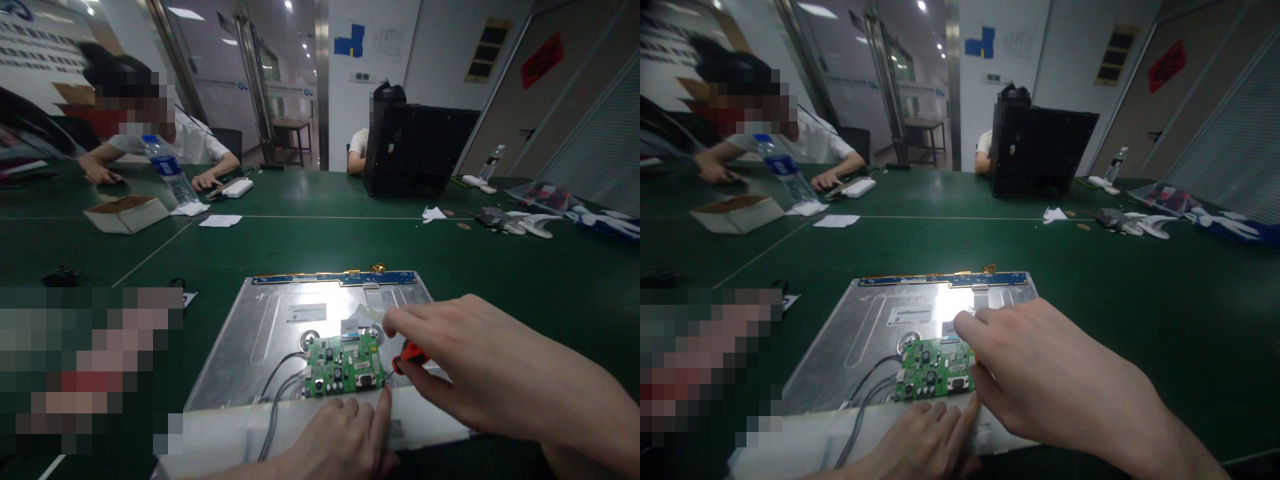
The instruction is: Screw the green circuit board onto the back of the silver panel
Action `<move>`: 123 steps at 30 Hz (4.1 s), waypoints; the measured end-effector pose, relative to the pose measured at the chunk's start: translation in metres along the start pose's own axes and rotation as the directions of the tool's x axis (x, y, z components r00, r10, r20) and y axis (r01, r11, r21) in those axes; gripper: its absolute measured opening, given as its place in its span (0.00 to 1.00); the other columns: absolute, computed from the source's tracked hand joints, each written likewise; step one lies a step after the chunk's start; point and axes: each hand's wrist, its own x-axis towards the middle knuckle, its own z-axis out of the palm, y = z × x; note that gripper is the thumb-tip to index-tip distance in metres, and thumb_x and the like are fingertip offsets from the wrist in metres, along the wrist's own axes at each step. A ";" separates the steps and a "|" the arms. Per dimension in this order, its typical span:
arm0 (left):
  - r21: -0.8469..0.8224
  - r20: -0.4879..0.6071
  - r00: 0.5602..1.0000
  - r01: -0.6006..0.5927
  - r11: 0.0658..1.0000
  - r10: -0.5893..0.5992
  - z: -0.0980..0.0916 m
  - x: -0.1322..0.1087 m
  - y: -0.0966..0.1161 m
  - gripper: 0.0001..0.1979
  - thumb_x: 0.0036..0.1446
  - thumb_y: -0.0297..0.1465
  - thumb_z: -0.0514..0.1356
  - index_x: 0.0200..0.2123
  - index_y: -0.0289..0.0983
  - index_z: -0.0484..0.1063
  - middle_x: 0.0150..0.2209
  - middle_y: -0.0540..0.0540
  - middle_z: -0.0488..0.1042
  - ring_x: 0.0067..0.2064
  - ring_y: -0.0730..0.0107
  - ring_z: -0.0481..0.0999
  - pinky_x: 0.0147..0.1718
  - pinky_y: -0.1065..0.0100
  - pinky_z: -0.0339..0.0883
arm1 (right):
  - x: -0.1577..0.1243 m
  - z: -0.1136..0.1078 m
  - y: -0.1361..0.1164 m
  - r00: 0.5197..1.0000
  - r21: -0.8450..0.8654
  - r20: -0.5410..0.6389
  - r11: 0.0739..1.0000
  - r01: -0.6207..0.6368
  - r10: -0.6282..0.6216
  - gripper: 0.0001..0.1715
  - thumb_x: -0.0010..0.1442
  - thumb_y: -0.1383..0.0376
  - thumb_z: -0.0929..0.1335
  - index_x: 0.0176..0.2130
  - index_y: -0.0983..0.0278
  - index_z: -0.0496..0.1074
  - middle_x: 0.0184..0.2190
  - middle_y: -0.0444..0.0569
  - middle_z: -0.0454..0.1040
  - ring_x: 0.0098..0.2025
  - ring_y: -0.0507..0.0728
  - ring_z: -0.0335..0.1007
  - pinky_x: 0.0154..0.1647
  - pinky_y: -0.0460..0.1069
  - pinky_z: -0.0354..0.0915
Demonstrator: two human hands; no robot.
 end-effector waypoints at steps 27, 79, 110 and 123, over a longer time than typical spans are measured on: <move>-0.005 -0.023 1.000 0.002 1.000 -0.002 0.002 0.000 0.000 0.31 0.62 0.42 0.56 0.57 0.21 0.59 0.31 0.42 0.77 0.27 0.61 0.76 0.23 0.64 0.70 | 0.000 0.006 0.007 1.000 -0.017 0.000 1.000 -0.005 0.005 0.08 0.60 0.62 0.67 0.41 0.55 0.64 0.29 0.37 0.74 0.27 0.55 0.70 0.23 0.49 0.48; -0.022 0.038 0.999 0.011 1.000 -0.011 -0.001 0.001 0.000 0.31 0.62 0.42 0.56 0.57 0.22 0.57 0.32 0.43 0.76 0.28 0.61 0.76 0.24 0.65 0.69 | 0.000 0.000 0.000 1.000 0.007 0.001 1.000 0.021 -0.021 0.07 0.59 0.67 0.66 0.39 0.58 0.65 0.30 0.40 0.75 0.28 0.54 0.70 0.24 0.49 0.50; -0.022 0.028 1.000 0.004 1.000 -0.003 -0.005 0.002 0.000 0.29 0.64 0.41 0.54 0.58 0.22 0.57 0.29 0.43 0.75 0.27 0.62 0.75 0.24 0.65 0.68 | 0.001 0.002 0.003 0.999 -0.027 -0.034 0.999 0.027 -0.028 0.06 0.58 0.67 0.66 0.37 0.59 0.63 0.27 0.39 0.73 0.24 0.52 0.66 0.22 0.48 0.47; -0.009 0.047 0.999 -0.008 1.000 0.008 -0.004 0.001 0.000 0.29 0.64 0.41 0.54 0.58 0.23 0.58 0.31 0.42 0.76 0.28 0.62 0.76 0.24 0.66 0.68 | 0.003 0.004 0.005 0.999 -0.034 0.040 0.999 -0.015 0.016 0.05 0.63 0.58 0.66 0.36 0.56 0.69 0.28 0.40 0.75 0.27 0.55 0.70 0.24 0.49 0.48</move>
